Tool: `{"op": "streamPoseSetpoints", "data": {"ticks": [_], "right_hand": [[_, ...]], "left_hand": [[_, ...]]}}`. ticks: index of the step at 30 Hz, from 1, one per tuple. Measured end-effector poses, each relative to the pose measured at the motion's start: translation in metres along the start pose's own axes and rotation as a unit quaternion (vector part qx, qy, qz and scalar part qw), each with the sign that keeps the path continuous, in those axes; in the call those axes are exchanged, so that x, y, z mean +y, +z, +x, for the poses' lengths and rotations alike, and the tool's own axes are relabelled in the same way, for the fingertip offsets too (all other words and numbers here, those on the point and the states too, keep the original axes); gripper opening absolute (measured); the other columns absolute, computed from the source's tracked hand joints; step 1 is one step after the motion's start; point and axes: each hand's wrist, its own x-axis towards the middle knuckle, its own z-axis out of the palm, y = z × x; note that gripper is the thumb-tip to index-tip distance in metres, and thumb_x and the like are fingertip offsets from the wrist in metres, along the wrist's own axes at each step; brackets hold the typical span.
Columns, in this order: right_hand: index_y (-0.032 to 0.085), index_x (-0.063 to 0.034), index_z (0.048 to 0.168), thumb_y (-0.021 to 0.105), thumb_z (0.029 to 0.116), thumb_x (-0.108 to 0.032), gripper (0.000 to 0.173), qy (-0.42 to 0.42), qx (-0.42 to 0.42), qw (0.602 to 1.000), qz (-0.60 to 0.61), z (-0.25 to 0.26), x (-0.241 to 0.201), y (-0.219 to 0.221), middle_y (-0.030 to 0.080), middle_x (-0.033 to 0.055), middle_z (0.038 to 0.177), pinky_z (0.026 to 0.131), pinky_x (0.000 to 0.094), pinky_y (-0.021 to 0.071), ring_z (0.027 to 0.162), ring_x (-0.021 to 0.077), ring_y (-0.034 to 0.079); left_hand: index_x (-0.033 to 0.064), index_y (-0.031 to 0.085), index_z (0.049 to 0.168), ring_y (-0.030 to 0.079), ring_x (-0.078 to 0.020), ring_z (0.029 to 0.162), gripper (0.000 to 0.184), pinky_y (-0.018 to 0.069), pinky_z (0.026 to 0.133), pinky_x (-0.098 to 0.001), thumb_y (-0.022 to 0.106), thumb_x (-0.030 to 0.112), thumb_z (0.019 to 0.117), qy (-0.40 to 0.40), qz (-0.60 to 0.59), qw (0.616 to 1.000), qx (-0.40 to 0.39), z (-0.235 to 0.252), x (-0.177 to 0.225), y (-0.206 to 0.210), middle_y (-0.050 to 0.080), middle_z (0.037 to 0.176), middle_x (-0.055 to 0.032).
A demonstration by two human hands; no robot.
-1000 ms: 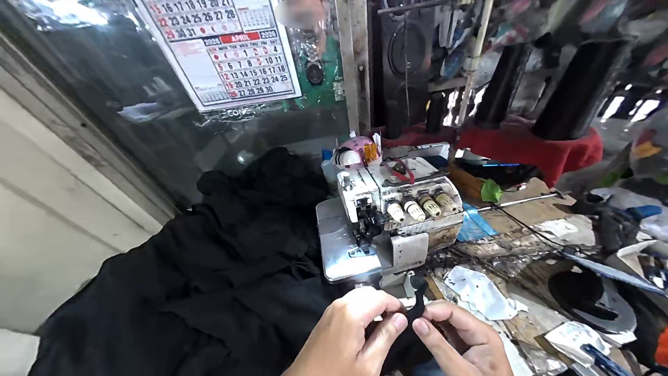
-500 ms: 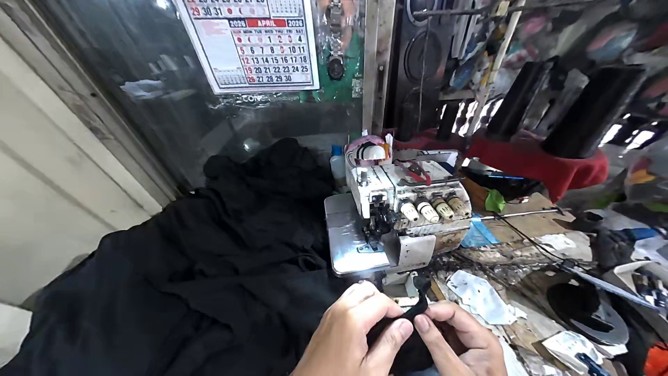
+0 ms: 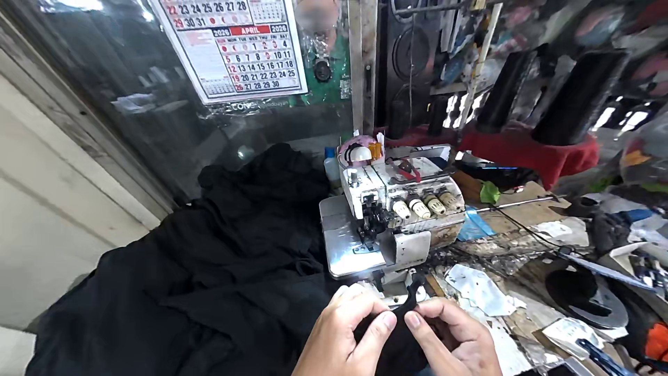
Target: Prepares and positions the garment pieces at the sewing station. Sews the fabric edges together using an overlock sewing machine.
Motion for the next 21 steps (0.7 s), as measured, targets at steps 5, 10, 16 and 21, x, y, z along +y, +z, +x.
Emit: {"op": "streamPoseSetpoints", "data": {"ticks": [5, 10, 16, 21], "right_hand": [[0.072, -0.005, 0.098, 0.071, 0.0961, -0.012, 0.007, 0.073, 0.005, 0.997, -0.029, 0.007, 0.013, 0.005, 0.073, 0.004, 0.086, 0.06, 0.0305, 0.0606, 0.071, 0.0142, 0.07], [0.075, -0.0092, 0.095, 0.073, 0.0935, -0.016, 0.007, 0.041, 0.056, 0.997, -0.039, 0.043, 0.015, 0.021, 0.074, -0.0002, 0.084, 0.062, 0.0274, 0.0615, 0.072, 0.0102, 0.071], [0.078, -0.0175, 0.087, 0.077, 0.086, -0.022, 0.005, 0.0, 0.151, 0.981, -0.118, 0.069, 0.058, 0.046, 0.072, -0.0103, 0.079, 0.06, 0.0208, 0.0592, 0.069, 0.0001, 0.068], [0.072, -0.0146, 0.087, 0.08, 0.0829, -0.022, 0.012, 0.067, 0.187, 0.979, -0.051, 0.086, 0.067, 0.063, 0.069, -0.0049, 0.073, 0.053, 0.0265, 0.0559, 0.06, 0.0075, 0.065]], "left_hand": [[0.018, 0.07, 0.095, 0.062, -0.0054, 0.07, 0.027, 0.053, 0.062, -0.028, 0.054, 0.036, 0.1062, -0.044, 0.026, 0.998, -0.039, 0.009, -0.013, -0.004, 0.065, 0.079, 0.0068], [0.0196, 0.069, 0.093, 0.059, -0.0071, 0.066, 0.034, 0.0509, 0.058, -0.0318, 0.048, 0.042, 0.106, -0.035, 0.152, 0.986, -0.065, 0.053, 0.002, -0.033, 0.062, 0.074, 0.0065], [0.0218, 0.068, 0.089, 0.065, -0.0153, 0.073, 0.039, 0.0527, 0.063, -0.0434, 0.046, 0.051, 0.1008, -0.138, 0.31, 0.93, -0.138, 0.096, -0.016, -0.041, 0.064, 0.076, 0.0036], [0.0178, 0.071, 0.092, 0.066, -0.0198, 0.081, 0.035, 0.0535, 0.07, -0.0479, 0.049, 0.043, 0.0983, -0.192, 0.297, 0.922, -0.157, 0.121, -0.024, -0.05, 0.067, 0.083, -0.0015]]}}
